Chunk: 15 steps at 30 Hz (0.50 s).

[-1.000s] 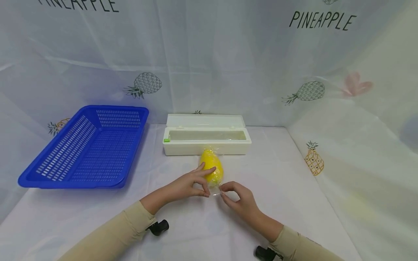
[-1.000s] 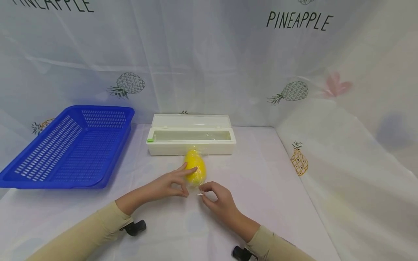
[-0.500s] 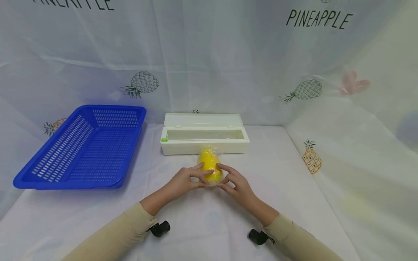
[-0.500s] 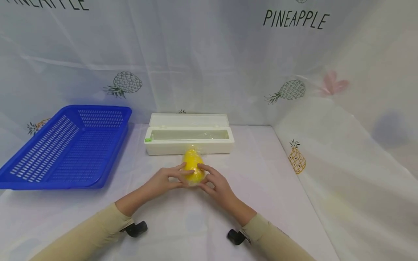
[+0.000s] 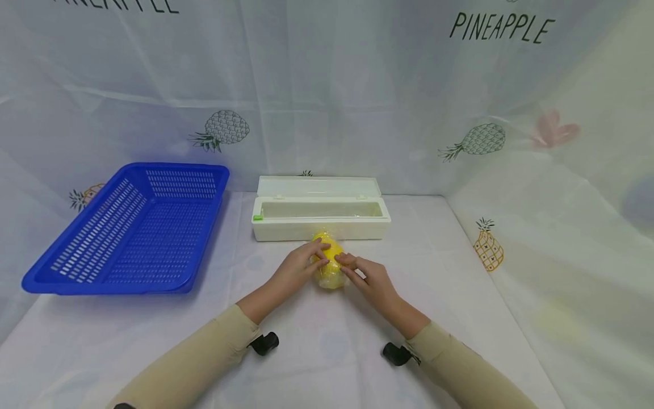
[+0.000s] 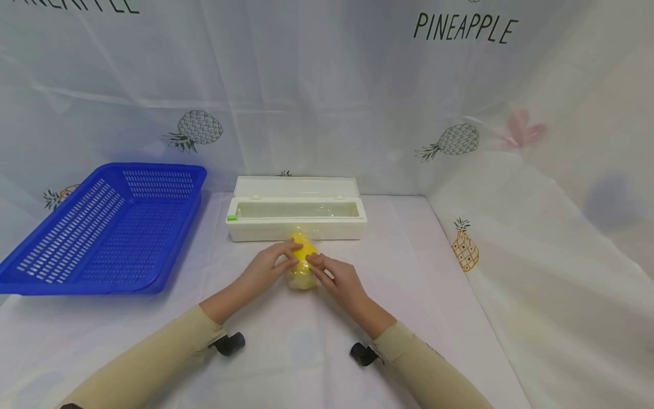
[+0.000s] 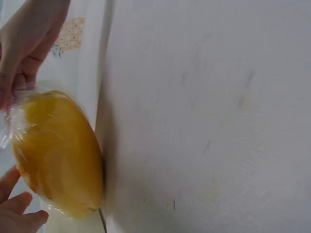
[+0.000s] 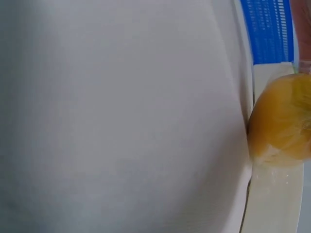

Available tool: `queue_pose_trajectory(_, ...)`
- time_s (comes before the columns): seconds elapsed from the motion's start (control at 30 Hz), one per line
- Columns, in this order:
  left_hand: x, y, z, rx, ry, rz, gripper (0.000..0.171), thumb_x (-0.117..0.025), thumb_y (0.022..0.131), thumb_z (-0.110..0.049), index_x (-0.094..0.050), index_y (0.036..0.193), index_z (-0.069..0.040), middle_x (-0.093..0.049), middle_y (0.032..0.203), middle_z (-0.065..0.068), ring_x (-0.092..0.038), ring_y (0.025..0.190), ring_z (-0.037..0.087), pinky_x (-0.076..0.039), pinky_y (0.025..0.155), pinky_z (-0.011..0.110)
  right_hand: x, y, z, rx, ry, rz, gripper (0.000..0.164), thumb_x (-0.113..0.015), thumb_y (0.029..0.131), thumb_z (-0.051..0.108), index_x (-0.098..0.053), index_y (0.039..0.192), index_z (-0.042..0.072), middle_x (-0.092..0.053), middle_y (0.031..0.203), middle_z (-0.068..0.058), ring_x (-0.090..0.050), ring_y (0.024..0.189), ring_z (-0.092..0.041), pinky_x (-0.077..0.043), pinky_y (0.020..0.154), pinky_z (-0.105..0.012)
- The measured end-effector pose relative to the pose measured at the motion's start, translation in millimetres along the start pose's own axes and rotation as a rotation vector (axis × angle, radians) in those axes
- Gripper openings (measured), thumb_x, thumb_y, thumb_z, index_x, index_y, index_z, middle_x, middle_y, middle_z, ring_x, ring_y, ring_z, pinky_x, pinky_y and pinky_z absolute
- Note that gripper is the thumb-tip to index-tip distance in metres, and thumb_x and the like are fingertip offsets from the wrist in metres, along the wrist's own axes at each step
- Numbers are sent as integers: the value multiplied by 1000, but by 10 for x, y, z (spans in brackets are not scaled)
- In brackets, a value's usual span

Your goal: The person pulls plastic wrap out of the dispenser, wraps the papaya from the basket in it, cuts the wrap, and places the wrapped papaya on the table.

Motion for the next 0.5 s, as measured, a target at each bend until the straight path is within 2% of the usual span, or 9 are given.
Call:
queue_pose_trajectory(0.1, -50, 60, 12, 17, 53, 49, 9, -60, 96, -14, -57, 92, -7, -56, 137, 10, -45, 132, 31, -36, 107, 45, 6, 30, -36, -13, 15, -46, 17, -75, 78, -7, -65, 90, 2, -72, 103, -12, -69, 97, -27, -54, 84, -28)
queue_pose_trajectory(0.17, -67, 90, 4, 24, 104, 64, 9, -59, 98, -14, -57, 96, -6, -55, 138, 9, -48, 129, 30, -40, 104, 44, 12, 54, -57, -15, 17, -79, 16, -75, 78, -8, -66, 88, 2, -73, 100, -11, -70, 94, -27, -54, 83, -28)
queue_pose_trajectory(0.3, -85, 155, -24, 39, 206, 71, 20, -58, 99, -15, -59, 114, -2, -64, 121, 10, -58, 110, 28, -47, 92, 42, 27, 116, -90, -18, -2, -136, 16, -75, 77, -10, -66, 85, 1, -72, 94, -12, -69, 90, -28, -51, 91, -37)
queue_pose_trajectory(0.4, -94, 198, -30, 52, 250, 70, 20, -57, 99, -17, -59, 113, -3, -65, 120, 10, -58, 108, 28, -47, 90, 41, 19, 144, -126, -67, 15, -164, 15, -73, 78, -12, -64, 81, 0, -71, 90, -14, -68, 88, -31, -52, 91, -39)
queue_pose_trajectory(0.5, -99, 231, -31, 57, 250, 58, 11, -58, 99, -18, -58, 100, -6, -60, 132, 9, -57, 114, 29, -46, 94, 41, 1, 139, -172, -150, 59, -196, 14, -73, 80, -11, -63, 79, -1, -69, 87, -15, -67, 84, -32, -57, 78, -35)
Point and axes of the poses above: each hand's wrist, its own y-axis towards the middle knuckle, its own x-axis out of the back of the hand, z = x × y, the point moved 3 cm from there along y, towards the middle knuckle
